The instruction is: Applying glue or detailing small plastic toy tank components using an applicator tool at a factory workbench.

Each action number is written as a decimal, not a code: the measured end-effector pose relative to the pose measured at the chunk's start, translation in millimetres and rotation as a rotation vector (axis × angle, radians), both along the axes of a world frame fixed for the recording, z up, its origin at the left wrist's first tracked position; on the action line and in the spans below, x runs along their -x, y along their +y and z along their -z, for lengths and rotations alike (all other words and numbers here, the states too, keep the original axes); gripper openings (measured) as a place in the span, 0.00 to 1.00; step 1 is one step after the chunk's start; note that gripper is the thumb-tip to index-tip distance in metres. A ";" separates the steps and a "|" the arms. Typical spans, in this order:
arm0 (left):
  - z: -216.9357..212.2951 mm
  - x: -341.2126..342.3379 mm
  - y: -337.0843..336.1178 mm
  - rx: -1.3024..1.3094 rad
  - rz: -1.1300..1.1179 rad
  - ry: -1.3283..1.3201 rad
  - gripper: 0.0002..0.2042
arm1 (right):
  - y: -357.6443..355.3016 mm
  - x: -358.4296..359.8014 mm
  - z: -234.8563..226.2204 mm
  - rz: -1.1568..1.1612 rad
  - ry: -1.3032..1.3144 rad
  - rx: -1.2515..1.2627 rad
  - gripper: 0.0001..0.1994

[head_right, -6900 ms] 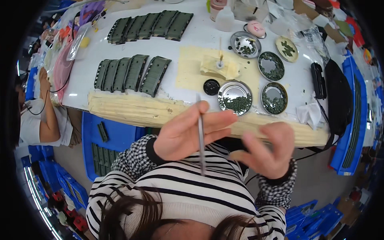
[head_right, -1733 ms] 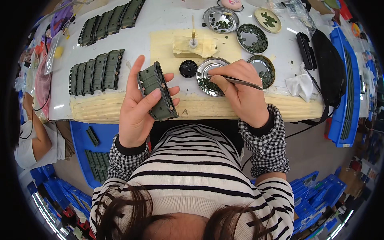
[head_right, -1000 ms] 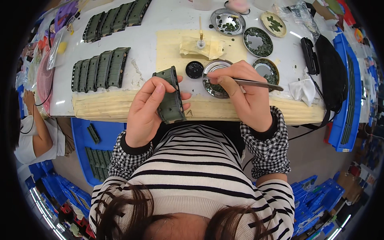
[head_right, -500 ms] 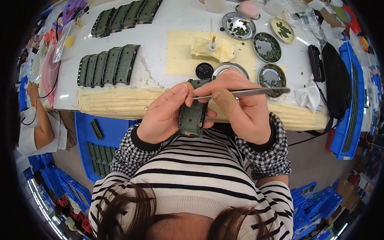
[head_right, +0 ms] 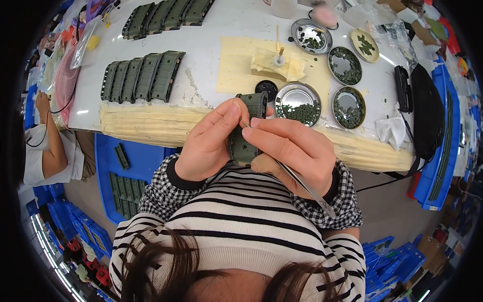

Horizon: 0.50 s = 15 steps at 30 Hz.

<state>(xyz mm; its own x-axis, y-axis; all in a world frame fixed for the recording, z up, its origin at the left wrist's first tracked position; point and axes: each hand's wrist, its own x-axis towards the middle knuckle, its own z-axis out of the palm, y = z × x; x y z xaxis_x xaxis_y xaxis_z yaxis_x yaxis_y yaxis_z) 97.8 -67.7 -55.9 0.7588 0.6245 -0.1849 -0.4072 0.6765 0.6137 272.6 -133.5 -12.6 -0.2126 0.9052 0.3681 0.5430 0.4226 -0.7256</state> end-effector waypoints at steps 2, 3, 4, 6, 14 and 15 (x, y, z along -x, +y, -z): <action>0.5 -0.5 -0.8 -0.005 -0.017 0.020 0.14 | -0.4 0.2 -0.4 -0.001 -0.018 0.003 0.21; -0.1 -0.2 -0.6 -0.003 -0.014 0.017 0.14 | -0.6 0.3 -0.5 0.000 -0.025 0.003 0.21; -0.4 0.0 -0.3 -0.002 -0.011 0.015 0.14 | -0.7 0.5 -0.1 0.002 -0.030 0.000 0.21; 0.8 0.0 -0.7 -0.028 -0.016 0.019 0.14 | 0.0 1.1 -0.1 -0.001 -0.034 -0.012 0.21; 5.5 0.7 -1.6 -0.058 -0.020 0.025 0.13 | 0.7 1.9 2.7 -0.012 -0.047 -0.062 0.13; 4.8 0.2 -1.5 -0.059 -0.022 0.029 0.13 | 0.5 1.8 2.6 -0.011 -0.056 -0.063 0.13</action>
<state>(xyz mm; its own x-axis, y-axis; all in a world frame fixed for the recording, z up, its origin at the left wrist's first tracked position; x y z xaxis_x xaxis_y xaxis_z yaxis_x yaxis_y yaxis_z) 97.6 -69.2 -60.7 0.7398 0.6513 -0.1687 -0.4029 0.6296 0.6642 270.7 -132.9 -15.1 -0.2445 0.8780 0.4114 0.5771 0.4728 -0.6659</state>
